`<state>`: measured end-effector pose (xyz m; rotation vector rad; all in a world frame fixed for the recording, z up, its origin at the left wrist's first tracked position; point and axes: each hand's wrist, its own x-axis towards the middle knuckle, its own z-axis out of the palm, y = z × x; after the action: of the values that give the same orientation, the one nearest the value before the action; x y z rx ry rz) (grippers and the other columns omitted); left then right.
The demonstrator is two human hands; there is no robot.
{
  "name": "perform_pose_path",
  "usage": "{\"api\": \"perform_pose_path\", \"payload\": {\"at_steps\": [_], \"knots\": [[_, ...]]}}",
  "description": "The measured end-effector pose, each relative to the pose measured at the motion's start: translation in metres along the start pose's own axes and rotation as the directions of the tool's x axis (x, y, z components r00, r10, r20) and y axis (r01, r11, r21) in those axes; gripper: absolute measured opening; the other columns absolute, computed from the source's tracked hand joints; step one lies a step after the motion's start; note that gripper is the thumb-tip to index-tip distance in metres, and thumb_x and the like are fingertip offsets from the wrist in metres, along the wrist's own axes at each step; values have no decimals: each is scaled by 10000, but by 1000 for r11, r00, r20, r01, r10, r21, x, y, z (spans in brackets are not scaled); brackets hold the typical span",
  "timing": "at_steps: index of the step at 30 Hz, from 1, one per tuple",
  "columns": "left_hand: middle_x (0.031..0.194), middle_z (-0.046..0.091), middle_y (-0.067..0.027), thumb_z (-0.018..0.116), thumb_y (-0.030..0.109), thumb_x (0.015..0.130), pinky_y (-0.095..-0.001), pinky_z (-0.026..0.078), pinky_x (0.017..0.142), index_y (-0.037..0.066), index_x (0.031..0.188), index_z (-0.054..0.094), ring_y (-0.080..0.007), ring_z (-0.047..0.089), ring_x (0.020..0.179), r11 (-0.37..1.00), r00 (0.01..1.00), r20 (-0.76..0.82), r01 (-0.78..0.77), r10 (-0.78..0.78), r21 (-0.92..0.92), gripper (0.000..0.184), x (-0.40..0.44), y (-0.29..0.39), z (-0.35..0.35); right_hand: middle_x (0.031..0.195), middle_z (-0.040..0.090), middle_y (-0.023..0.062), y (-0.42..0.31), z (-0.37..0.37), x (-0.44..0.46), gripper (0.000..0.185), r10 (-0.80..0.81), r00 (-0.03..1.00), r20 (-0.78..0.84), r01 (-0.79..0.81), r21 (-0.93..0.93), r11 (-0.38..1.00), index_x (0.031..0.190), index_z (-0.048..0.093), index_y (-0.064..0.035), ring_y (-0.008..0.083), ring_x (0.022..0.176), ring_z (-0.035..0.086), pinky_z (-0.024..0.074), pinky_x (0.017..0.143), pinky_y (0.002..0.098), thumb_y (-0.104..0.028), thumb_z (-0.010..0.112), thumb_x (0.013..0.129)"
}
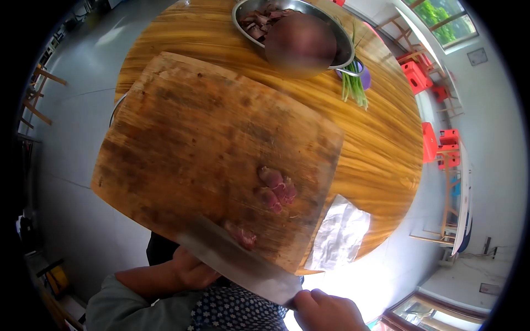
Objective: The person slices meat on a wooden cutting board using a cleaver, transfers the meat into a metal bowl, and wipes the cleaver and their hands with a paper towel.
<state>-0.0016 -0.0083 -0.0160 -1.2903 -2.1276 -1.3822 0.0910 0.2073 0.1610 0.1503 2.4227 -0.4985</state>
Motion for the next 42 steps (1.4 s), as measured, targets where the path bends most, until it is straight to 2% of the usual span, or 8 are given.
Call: {"api": "perform_pose_path", "payload": {"at_steps": [11,14,16,17,22,28,38,42], "knots": [[1088,716,-143,714,67,823,-394,572,906,-3,991,736,-265,709,1020,998,998,28,52,-53,43,183,16,7,-4,861,660,143,0,-7,18,162,-41,990,136,58,-128,990,1005,539,-37,368,745,665,540,644,453,-143,607,903],[1094,711,-152,723,90,827,-410,572,913,2,974,735,-277,706,1029,998,997,56,52,-54,35,171,-2,3,1,829,636,207,12,5,7,92,1,1000,-6,-2,-21,1000,953,551,-38,445,734,623,506,648,531,-86,589,883],[1094,711,-155,732,94,821,-413,575,907,2,978,736,-284,707,1024,998,998,50,41,-43,47,181,-2,2,0,732,622,166,12,8,20,84,-187,975,-118,179,-80,981,974,522,-32,355,583,611,492,536,446,-97,570,952],[1093,710,-158,741,97,815,-416,578,900,3,982,737,-291,708,1019,998,999,41,23,-26,65,192,0,2,-2,842,658,145,-6,-12,30,166,-49,990,131,64,-113,992,1011,534,-35,369,738,663,535,637,458,-141,603,904],[1059,709,-144,771,55,766,-402,582,859,1,988,740,-299,710,969,994,998,37,48,-52,101,231,10,8,-5,825,655,146,-18,-22,56,171,-161,982,103,167,-57,984,1019,537,-33,364,723,664,533,635,458,-144,599,904],[1113,706,-162,747,99,820,-410,582,891,7,1047,742,-296,698,1050,997,998,41,48,-51,57,244,1,6,0,799,652,141,2,-18,14,135,50,987,155,-16,-216,976,950,557,-33,342,706,668,542,629,432,-149,603,899],[1157,696,-158,778,39,794,-341,582,863,-15,1047,731,-266,698,1052,998,1000,-16,28,-27,62,263,17,7,-1,763,658,200,-7,-24,60,125,-160,974,161,175,-85,981,1039,471,-24,384,693,688,547,595,480,-81,509,934],[1149,687,-200,769,-50,741,-395,579,881,-32,1008,682,-328,694,1036,999,998,-44,41,-43,-33,282,17,9,1,762,658,185,12,-20,23,162,47,982,183,-18,-156,988,997,517,-27,386,715,671,525,648,483,-176,562,955]]}}
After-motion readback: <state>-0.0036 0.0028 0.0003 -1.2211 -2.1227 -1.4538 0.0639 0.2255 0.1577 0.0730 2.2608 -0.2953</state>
